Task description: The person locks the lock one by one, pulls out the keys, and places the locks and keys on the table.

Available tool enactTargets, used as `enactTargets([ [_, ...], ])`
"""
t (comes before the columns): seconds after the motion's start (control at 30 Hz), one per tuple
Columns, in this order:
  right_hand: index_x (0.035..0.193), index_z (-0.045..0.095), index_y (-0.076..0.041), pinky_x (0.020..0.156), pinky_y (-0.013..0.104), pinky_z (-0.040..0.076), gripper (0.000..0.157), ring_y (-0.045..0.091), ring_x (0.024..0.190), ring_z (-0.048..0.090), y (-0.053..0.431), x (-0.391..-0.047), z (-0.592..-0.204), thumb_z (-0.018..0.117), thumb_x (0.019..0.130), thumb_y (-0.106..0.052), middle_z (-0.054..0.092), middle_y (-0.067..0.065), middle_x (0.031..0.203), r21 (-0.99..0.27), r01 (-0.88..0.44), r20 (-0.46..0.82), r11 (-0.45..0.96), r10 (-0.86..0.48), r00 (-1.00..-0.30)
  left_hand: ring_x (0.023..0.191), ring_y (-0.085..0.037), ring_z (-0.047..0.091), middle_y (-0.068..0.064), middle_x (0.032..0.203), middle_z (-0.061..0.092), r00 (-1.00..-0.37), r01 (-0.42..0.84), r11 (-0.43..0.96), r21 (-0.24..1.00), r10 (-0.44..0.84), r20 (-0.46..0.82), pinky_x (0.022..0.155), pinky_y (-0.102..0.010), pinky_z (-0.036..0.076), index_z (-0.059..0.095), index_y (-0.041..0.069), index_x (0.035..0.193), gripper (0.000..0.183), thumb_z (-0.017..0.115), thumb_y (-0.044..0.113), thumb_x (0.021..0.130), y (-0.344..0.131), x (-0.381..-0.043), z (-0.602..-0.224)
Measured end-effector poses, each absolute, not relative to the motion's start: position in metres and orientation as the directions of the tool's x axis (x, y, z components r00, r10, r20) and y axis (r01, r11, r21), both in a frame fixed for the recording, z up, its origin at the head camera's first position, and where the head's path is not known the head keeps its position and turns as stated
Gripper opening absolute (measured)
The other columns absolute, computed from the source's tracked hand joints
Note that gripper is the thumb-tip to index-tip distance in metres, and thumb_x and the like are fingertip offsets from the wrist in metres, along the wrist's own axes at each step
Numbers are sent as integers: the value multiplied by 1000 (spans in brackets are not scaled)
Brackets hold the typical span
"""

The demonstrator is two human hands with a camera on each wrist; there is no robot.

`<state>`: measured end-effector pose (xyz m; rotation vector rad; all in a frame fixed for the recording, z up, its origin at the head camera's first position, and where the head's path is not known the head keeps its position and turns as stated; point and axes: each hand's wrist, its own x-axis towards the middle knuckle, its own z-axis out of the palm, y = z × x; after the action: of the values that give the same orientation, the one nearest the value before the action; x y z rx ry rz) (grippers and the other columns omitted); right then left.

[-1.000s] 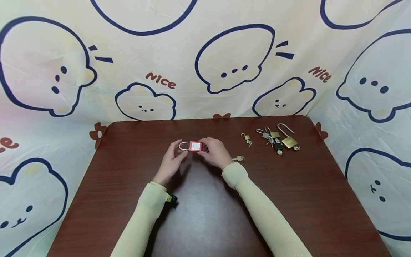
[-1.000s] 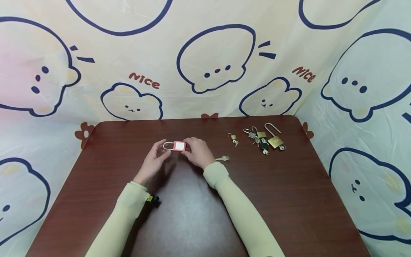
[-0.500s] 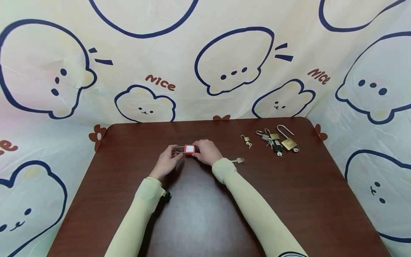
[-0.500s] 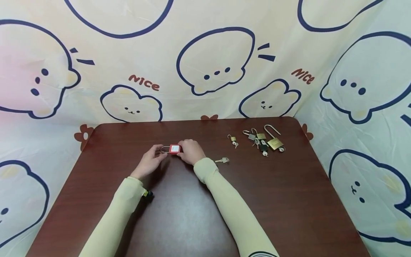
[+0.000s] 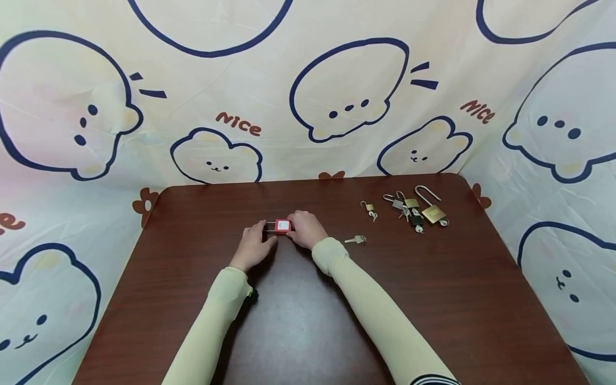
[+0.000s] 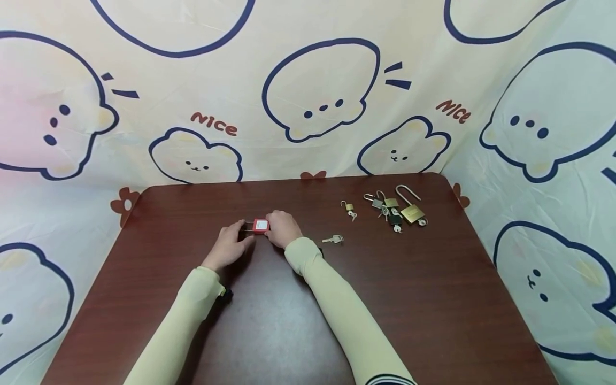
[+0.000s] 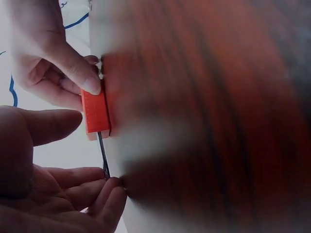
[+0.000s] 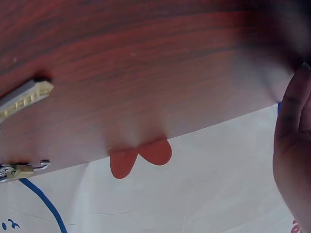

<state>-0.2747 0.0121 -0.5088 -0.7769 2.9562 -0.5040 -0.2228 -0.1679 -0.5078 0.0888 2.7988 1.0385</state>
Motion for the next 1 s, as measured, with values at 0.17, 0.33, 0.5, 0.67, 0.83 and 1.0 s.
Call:
enactTargets([
  [0.17, 124, 71, -2, 98, 38, 56, 35, 26, 105, 69, 14, -273, -510, 77, 94, -18, 72, 12, 112, -323, -471, 38, 821, -486, -873, 148, -45, 31, -30, 163, 33, -986, 19, 784, 621, 116, -116, 122, -56, 31, 31, -11, 156, 71, 62, 24, 102, -164, -221, -507],
  [0.33, 132, 66, 0, 95, 37, 56, 43, 23, 101, 67, 21, -272, -510, 76, 95, -21, 70, 11, 110, -384, -448, 1, 807, -485, -875, 145, -44, 32, -29, 164, 32, -984, 1, 785, 619, 111, -139, 121, -57, 32, 29, -8, 158, 73, 63, 26, 103, -165, -219, -507],
  [0.5, 139, 62, -1, 95, 37, 56, 48, 22, 102, 67, 35, -275, -503, 73, 98, -24, 70, 9, 111, -430, -415, -20, 802, -468, -884, 146, -43, 31, -26, 165, 31, -983, -19, 768, 640, 102, -152, 121, -60, 32, 27, -2, 161, 74, 63, 27, 103, -169, -218, -508],
  [0.67, 136, 66, -3, 97, 40, 55, 43, 25, 105, 68, 63, -285, -493, 72, 99, -24, 72, 10, 112, -453, -384, 23, 804, -421, -907, 149, -47, 29, -26, 166, 29, -984, 9, 784, 621, 118, -135, 121, -63, 30, 30, 2, 161, 70, 61, 27, 103, -171, -217, -509],
  [0.83, 132, 68, -4, 98, 44, 55, 38, 28, 107, 69, 106, -300, -484, 72, 98, -23, 73, 12, 114, -498, -290, 62, 817, -300, -952, 144, -51, 36, -22, 164, 34, -989, 84, 804, 589, 138, -46, 115, -66, 35, 42, 7, 157, 61, 64, 23, 102, -169, -210, -507],
  [1.0, 129, 69, -2, 96, 50, 55, 37, 35, 108, 69, 162, -312, -486, 72, 97, -22, 73, 18, 117, -516, -136, 68, 846, -118, -991, 137, -44, 46, -15, 161, 45, -977, 205, 850, 485, 206, 52, 112, -61, 41, 53, 8, 151, 55, 69, 22, 100, -159, -205, -507],
])
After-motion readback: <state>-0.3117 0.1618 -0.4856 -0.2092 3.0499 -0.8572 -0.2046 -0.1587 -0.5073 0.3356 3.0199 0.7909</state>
